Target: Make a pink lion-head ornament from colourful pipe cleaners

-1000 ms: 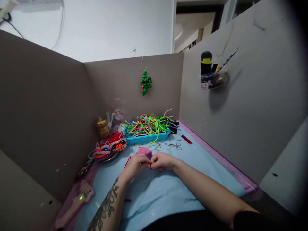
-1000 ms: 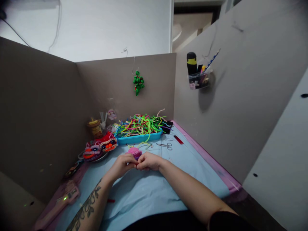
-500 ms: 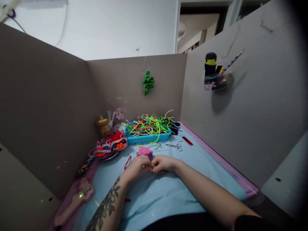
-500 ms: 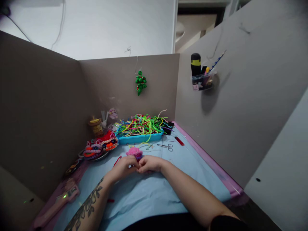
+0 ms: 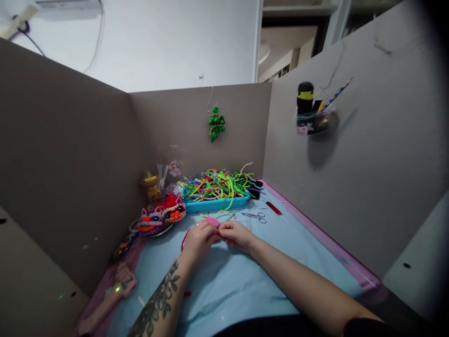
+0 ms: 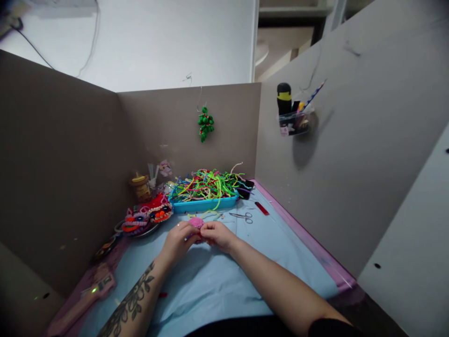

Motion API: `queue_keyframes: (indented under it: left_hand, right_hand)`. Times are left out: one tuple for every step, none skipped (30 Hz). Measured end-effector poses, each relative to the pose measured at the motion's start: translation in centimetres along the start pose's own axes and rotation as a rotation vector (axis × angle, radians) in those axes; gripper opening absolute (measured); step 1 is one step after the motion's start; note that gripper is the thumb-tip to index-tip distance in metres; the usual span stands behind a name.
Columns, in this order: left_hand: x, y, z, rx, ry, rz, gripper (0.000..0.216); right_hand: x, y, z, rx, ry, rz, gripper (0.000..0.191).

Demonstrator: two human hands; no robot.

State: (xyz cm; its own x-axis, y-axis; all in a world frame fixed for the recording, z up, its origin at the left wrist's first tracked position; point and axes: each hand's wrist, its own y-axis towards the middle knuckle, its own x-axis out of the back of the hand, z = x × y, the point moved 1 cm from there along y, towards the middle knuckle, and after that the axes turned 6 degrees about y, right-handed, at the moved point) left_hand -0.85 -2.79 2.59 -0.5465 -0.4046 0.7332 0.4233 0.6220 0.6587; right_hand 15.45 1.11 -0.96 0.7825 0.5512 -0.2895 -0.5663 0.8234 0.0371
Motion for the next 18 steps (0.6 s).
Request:
queue_keyframes:
  left_hand:
    - [0.0,0.0,0.0,0.025,-0.022,0.013,0.003]
    - [0.0,0.0,0.0,0.046,-0.045,0.025,0.006]
    - [0.0,0.0,0.0,0.056,-0.065,0.036,0.009]
    - [0.0,0.1,0.0,0.056,-0.082,0.046,0.011]
    - [-0.1,0.1,0.0,0.046,-0.097,0.053,0.013]
    - [-0.1,0.1,0.1,0.029,-0.110,0.057,0.012]
    - [-0.2,0.1,0.1,0.011,-0.122,0.060,0.011]
    - [-0.3,0.0,0.2,-0.004,-0.131,0.060,0.009]
    - [-0.4,0.0,0.2,-0.015,-0.137,0.058,0.007]
    - [-0.5,0.0,0.3,-0.022,-0.141,0.053,0.005]
    - [-0.6,-0.1,0.4,-0.026,-0.142,0.050,0.004]
    - [-0.7,-0.2,0.5,-0.027,-0.143,0.048,0.003]
    - [-0.8,-0.2,0.5,-0.028,-0.144,0.050,0.003]
    - [-0.9,-0.2,0.6,-0.027,-0.147,0.057,0.004]
    - [-1.0,-0.3,0.7,-0.026,-0.153,0.066,0.004]
    - [-1.1,-0.3,0.7,-0.022,-0.162,0.077,0.004]
    - [-1.2,-0.3,0.7,-0.014,-0.170,0.089,0.004]
    - [-1.2,-0.3,0.7,-0.002,-0.178,0.101,0.004]
  right_hand:
    - [0.0,0.0,0.1,0.004,-0.007,0.000,0.024]
    - [0.0,-0.1,0.2,0.008,-0.024,0.005,0.022]
    - [0.0,-0.1,0.3,0.013,-0.050,0.013,0.021]
    - [0.0,-0.2,0.5,0.018,-0.084,0.025,0.019]
    - [0.1,-0.3,0.6,0.022,-0.124,0.039,0.017]
    - [0.1,-0.4,0.8,0.024,-0.164,0.055,0.015]
    - [0.1,-0.5,0.9,0.021,-0.200,0.073,0.013]
    - [0.2,-0.5,1.0,0.014,-0.226,0.090,0.012]
    - [0.3,-0.6,1.1,0.004,-0.245,0.108,0.012]
    - [0.3,-0.7,1.2,-0.008,-0.259,0.122,0.011]
    - [0.4,-0.7,1.2,-0.016,-0.270,0.131,0.011]
    - [0.4,-0.7,1.3,-0.020,-0.283,0.140,0.011]
    - [0.4,-0.8,1.3,-0.021,-0.296,0.147,0.010]
    - [0.4,-0.8,1.3,-0.019,-0.308,0.151,0.009]
    - [0.5,-0.8,1.4,-0.018,-0.318,0.153,0.008]
    - [0.5,-0.9,1.4,-0.020,-0.322,0.156,0.008]
    - [0.5,-0.9,1.4,-0.025,-0.322,0.161,0.007]
    - [0.5,-1.0,1.4,-0.031,-0.320,0.165,0.007]
